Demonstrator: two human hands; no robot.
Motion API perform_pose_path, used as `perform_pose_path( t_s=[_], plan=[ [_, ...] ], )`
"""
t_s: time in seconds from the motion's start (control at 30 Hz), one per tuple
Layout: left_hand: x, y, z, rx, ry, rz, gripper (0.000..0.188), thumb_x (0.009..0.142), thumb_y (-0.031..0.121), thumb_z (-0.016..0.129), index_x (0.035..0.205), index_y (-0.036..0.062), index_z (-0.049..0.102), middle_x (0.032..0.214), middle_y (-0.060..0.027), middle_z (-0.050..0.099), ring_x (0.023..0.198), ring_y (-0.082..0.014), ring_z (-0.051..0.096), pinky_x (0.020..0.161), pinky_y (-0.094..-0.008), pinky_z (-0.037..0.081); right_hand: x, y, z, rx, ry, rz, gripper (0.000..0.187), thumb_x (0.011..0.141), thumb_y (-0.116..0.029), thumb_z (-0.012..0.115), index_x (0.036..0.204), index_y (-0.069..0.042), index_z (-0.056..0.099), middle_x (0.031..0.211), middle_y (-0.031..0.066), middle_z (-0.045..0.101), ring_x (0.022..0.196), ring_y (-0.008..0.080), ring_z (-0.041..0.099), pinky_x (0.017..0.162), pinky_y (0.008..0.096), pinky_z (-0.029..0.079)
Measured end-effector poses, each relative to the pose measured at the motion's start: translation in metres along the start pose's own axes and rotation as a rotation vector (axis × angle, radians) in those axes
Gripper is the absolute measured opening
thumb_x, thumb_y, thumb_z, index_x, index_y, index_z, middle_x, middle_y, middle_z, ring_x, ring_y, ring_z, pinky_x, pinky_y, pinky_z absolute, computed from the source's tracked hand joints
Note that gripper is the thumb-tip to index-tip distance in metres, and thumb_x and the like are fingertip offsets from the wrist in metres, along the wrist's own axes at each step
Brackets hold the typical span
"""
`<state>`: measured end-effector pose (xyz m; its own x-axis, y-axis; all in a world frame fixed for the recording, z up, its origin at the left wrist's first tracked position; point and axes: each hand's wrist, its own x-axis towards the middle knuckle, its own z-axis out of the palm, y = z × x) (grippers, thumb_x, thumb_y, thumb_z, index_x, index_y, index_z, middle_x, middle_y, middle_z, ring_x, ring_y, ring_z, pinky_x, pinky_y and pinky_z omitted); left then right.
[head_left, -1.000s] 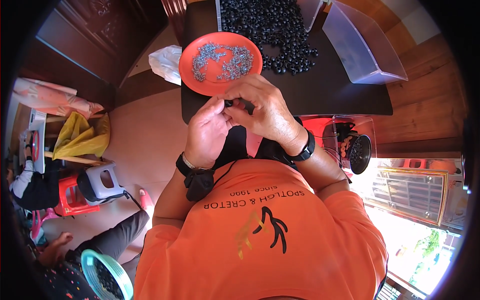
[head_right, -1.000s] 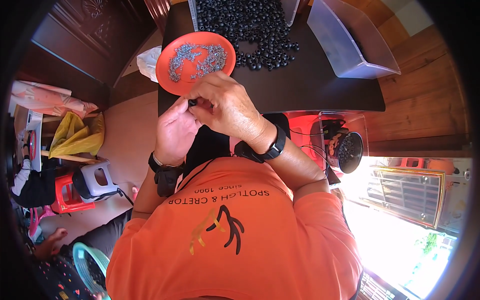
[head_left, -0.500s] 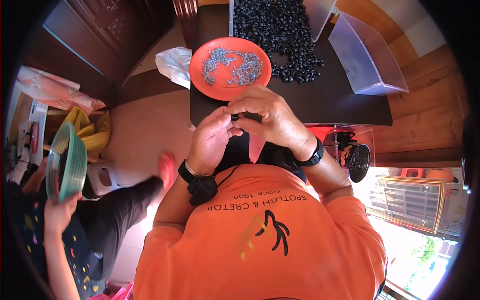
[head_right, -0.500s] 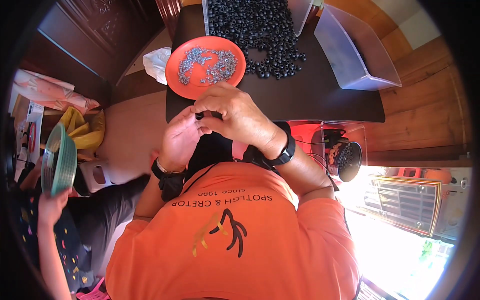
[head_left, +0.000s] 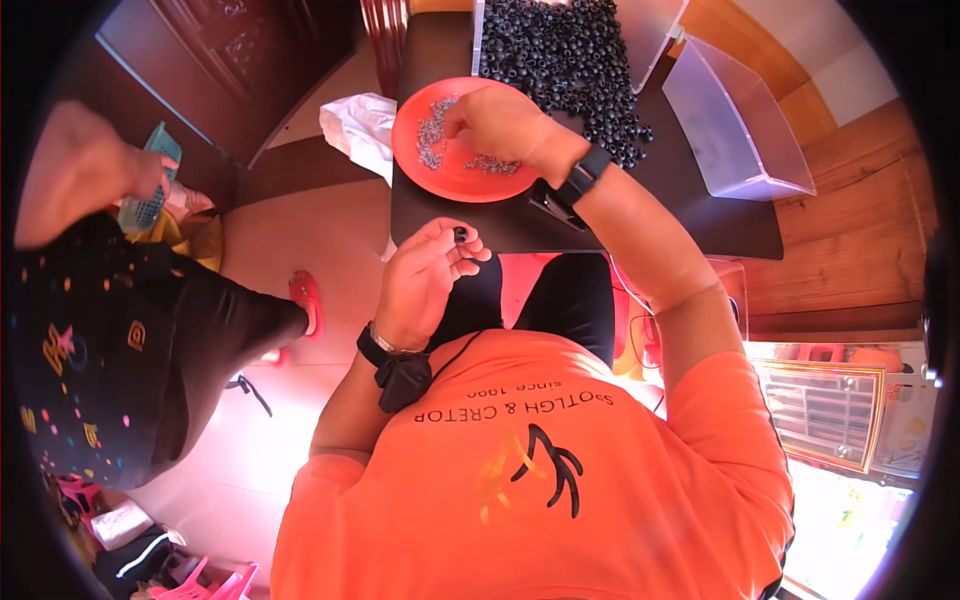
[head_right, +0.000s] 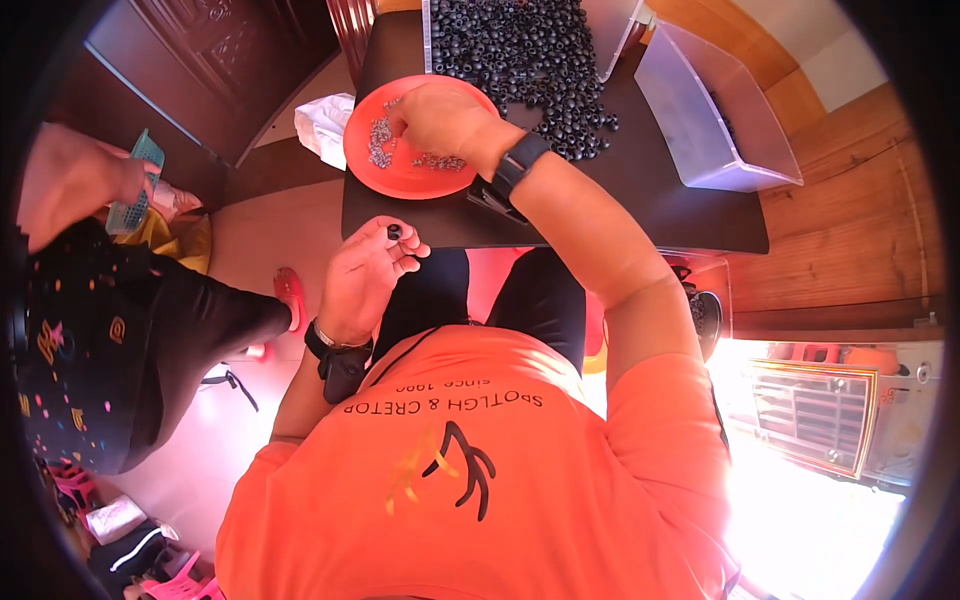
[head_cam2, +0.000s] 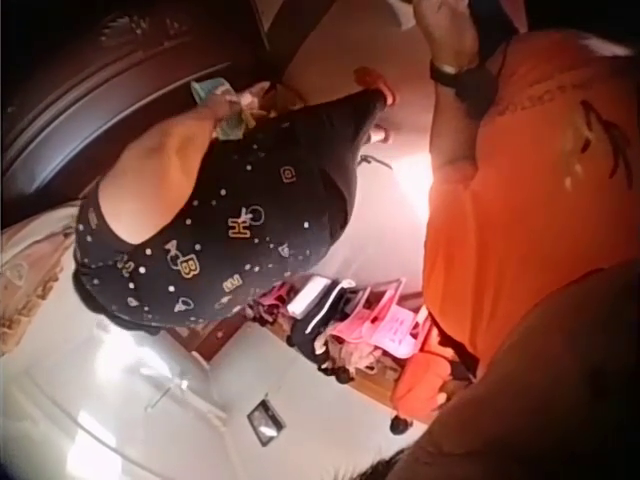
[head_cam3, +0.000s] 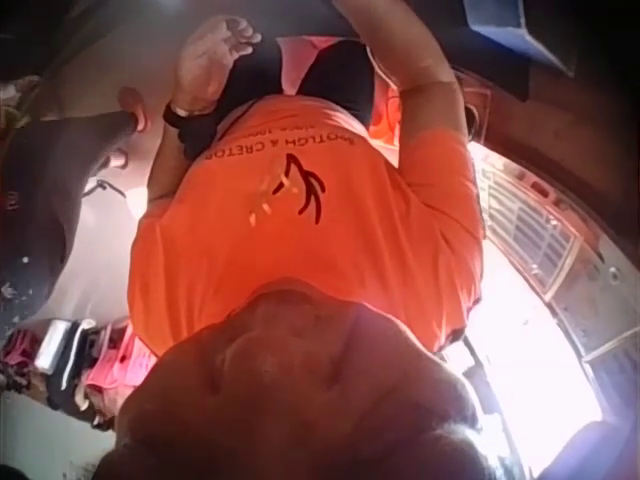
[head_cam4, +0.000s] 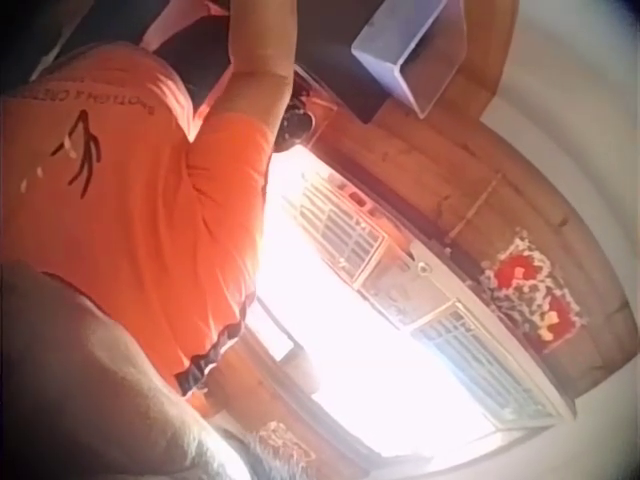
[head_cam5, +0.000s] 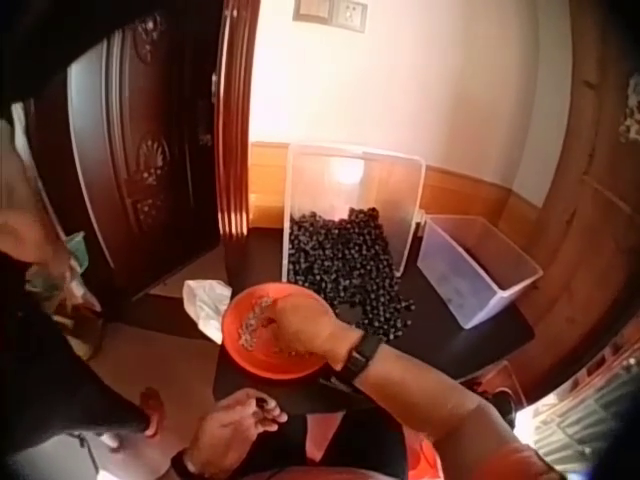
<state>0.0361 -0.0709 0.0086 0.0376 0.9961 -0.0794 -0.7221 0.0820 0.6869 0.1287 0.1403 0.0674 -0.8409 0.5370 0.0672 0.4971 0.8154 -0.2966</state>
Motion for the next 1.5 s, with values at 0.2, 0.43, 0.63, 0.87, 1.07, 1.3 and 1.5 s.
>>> perform_pose_path(
  t_s=[0.2, 0.43, 0.63, 0.87, 1.07, 1.3, 1.5],
  plan=[
    [-0.007, 0.002, -0.004, 0.019, 0.022, 0.025, 0.024, 0.096, 0.020, 0.046, 0.103, -0.0004, 0.055, 0.098, -0.0099, 0.058, 0.095, -0.0246, 0.059, 0.083, -0.0318, 0.044, 0.018, -0.006, 0.016, -0.049, -0.057, -0.210, 0.016, 0.074, -0.011, 0.063, 0.088, -0.007, 0.070, 0.085, 0.0125, 0.068, 0.081, 0.0302, 0.065, 0.074, 0.0410, 0.050],
    [-0.009, -0.012, -0.002, -0.003, 0.002, 0.042, 0.021, 0.095, 0.023, 0.049, 0.100, 0.0049, 0.059, 0.097, -0.0037, 0.061, 0.090, -0.0155, 0.060, 0.079, -0.0277, 0.043, 0.003, 0.017, 0.030, -0.059, 0.042, -0.222, 0.016, 0.077, -0.010, 0.061, 0.090, -0.005, 0.069, 0.082, 0.0158, 0.068, 0.079, 0.0314, 0.065, 0.074, 0.0415, 0.050],
    [-0.017, -0.014, -0.003, 0.054, 0.020, 0.044, 0.022, 0.096, 0.024, 0.049, 0.100, 0.0044, 0.059, 0.098, -0.0056, 0.060, 0.093, -0.0183, 0.060, 0.081, -0.0290, 0.043, -0.011, 0.007, 0.019, -0.066, 0.149, -0.170, 0.017, 0.081, -0.013, 0.059, 0.090, -0.004, 0.070, 0.086, 0.0192, 0.067, 0.084, 0.0353, 0.065, 0.078, 0.0423, 0.050],
    [-0.020, -0.020, 0.004, 0.083, 0.040, 0.055, 0.022, 0.095, 0.023, 0.049, 0.100, 0.0042, 0.059, 0.098, -0.0056, 0.060, 0.093, -0.0181, 0.060, 0.080, -0.0285, 0.044, -0.027, 0.007, -0.002, 0.051, 0.200, -0.233, 0.014, 0.079, -0.005, 0.058, 0.088, 0.000, 0.067, 0.084, 0.0186, 0.067, 0.080, 0.0338, 0.065, 0.074, 0.0369, 0.051],
    [-0.015, -0.021, 0.010, -0.003, -0.035, 0.075, 0.022, 0.097, 0.022, 0.048, 0.103, 0.0028, 0.056, 0.098, -0.0076, 0.060, 0.095, -0.0220, 0.062, 0.080, -0.0316, 0.047, -0.056, 0.000, -0.019, 0.457, 0.154, -0.093, 0.016, 0.084, -0.005, 0.060, 0.097, 0.003, 0.066, 0.084, 0.0066, 0.068, 0.080, 0.0122, 0.063, 0.075, 0.0267, 0.049],
    [-0.008, -0.003, 0.026, -0.105, -0.175, 0.109, 0.027, 0.098, 0.025, 0.042, 0.106, 0.0029, 0.055, 0.102, -0.0110, 0.058, 0.101, -0.0262, 0.057, 0.085, -0.0346, 0.045, -0.102, -0.036, -0.017, 1.215, 0.093, -0.035, 0.015, 0.085, -0.010, 0.068, 0.098, -0.002, 0.070, 0.090, 0.0016, 0.068, 0.080, 0.0093, 0.060, 0.077, 0.0243, 0.048],
    [0.007, -0.006, 0.040, -0.175, -0.188, 0.080, 0.028, 0.099, 0.024, 0.041, 0.104, 0.0019, 0.058, 0.101, -0.0114, 0.058, 0.100, -0.0288, 0.057, 0.085, -0.0360, 0.046, -0.125, -0.036, -0.009, 1.464, 0.043, -0.022, 0.014, 0.091, -0.007, 0.062, 0.100, 0.002, 0.067, 0.082, 0.0075, 0.067, 0.070, 0.0136, 0.062, 0.065, 0.0268, 0.050]
  ],
)
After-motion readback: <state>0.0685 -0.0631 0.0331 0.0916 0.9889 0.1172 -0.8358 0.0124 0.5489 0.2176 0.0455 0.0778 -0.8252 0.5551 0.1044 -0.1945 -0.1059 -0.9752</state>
